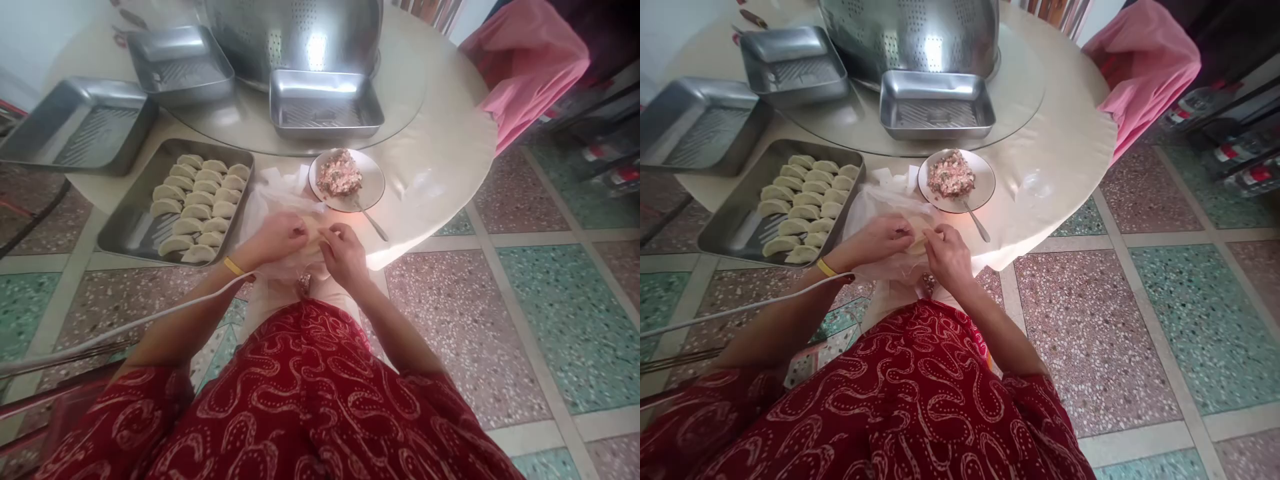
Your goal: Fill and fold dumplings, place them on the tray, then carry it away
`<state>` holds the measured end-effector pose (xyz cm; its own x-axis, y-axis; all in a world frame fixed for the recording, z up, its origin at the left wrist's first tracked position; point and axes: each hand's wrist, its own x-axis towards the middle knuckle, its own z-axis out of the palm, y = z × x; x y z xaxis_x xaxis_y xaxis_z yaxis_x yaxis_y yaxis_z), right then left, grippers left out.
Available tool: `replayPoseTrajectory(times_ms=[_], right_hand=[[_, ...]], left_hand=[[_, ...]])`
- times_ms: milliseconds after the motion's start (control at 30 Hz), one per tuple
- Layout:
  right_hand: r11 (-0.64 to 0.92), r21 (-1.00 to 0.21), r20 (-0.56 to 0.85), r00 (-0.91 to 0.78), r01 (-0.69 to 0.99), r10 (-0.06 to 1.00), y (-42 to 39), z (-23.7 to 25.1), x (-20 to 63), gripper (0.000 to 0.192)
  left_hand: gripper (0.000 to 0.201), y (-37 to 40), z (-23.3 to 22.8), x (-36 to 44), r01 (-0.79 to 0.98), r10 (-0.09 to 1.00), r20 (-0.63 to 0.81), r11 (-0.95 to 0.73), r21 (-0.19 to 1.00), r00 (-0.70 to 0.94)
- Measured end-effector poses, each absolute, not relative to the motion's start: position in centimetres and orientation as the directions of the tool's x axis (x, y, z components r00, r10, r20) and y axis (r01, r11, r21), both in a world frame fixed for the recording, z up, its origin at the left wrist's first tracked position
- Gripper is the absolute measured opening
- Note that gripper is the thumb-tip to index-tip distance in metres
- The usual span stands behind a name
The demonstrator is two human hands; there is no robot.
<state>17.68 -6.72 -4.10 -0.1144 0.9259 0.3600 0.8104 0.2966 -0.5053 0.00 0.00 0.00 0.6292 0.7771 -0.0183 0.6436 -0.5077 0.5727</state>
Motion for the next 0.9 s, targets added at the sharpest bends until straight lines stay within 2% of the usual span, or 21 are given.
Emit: replayPoseTrajectory(times_ms=[167, 267, 333, 367, 433, 500, 533, 600, 733, 833, 900], right_hand=[[0.354, -0.441, 0.351, -0.204, 0.824, 0.914, -4.8, -4.0, 17.1, 0.013], [0.366, -0.493, 0.353, -0.203, 0.789, 0.914, -3.6, -2.6, 17.1, 0.013], [0.367, -0.56, 0.334, -0.204, 0.743, 0.92, -2.4, -1.2, 17.1, 0.011], [0.366, -0.595, 0.322, -0.205, 0.715, 0.924, -1.7, -0.4, 17.2, 0.009], [0.365, -0.649, 0.303, -0.213, 0.667, 0.929, -0.4, 1.2, 17.1, 0.007], [0.393, -0.658, 0.306, -0.248, 0.643, 0.919, 0.5, 2.7, 16.9, 0.006], [0.427, -0.638, 0.324, -0.28, 0.641, 0.904, 0.7, 3.3, 16.7, 0.007], [0.519, -0.553, 0.376, -0.36, 0.652, 0.854, 0.1, 4.2, 16.2, 0.01], [0.649, -0.282, 0.46, -0.494, 0.707, 0.737, -3.4, 4.4, 15.8, 0.016], [0.656, -0.127, 0.529, -0.508, 0.744, 0.68, -6.5, 4.0, 16.5, 0.019], [0.631, -0.067, 0.598, -0.475, 0.773, 0.646, -8.0, 3.8, 17.3, 0.024]], left_hand=[[0.023, -0.2, 0.6, -0.6, 0.607, 0.803, 0.031, -0.474, 0.638, 0.595], [0.027, -2.0, 1.2, -2.2, 0.589, 0.892, 0.122, -0.385, 0.71, 0.436], [0.026, -3.9, 1.2, -3.0, 0.45, 0.962, 0.132, -0.231, 0.863, 0.24], [0.026, -4.9, 1.0, -3.1, 0.348, 0.978, 0.082, -0.145, 0.926, 0.19], [0.034, -6.4, 0.4, -2.6, 0.071, 0.967, -0.085, 0.07, 0.995, 0.239], [0.045, -7.0, -0.2, -1.3, -0.22, 0.915, -0.223, 0.306, 0.926, 0.336], [0.052, -6.8, -0.4, -0.6, -0.315, 0.872, -0.274, 0.415, 0.854, 0.406], [0.065, -5.8, -0.1, 0.6, -0.438, 0.825, -0.318, 0.529, 0.727, 0.468], [0.067, -3.7, 1.9, 1.4, -0.599, 0.858, -0.282, 0.504, 0.622, 0.429], [0.068, -3.5, 2.8, 1.6, -0.752, 0.839, -0.205, 0.543, 0.374, 0.504], [0.071, -3.9, 2.8, 1.9, -0.79, 0.818, -0.149, 0.575, 0.215, 0.555]])
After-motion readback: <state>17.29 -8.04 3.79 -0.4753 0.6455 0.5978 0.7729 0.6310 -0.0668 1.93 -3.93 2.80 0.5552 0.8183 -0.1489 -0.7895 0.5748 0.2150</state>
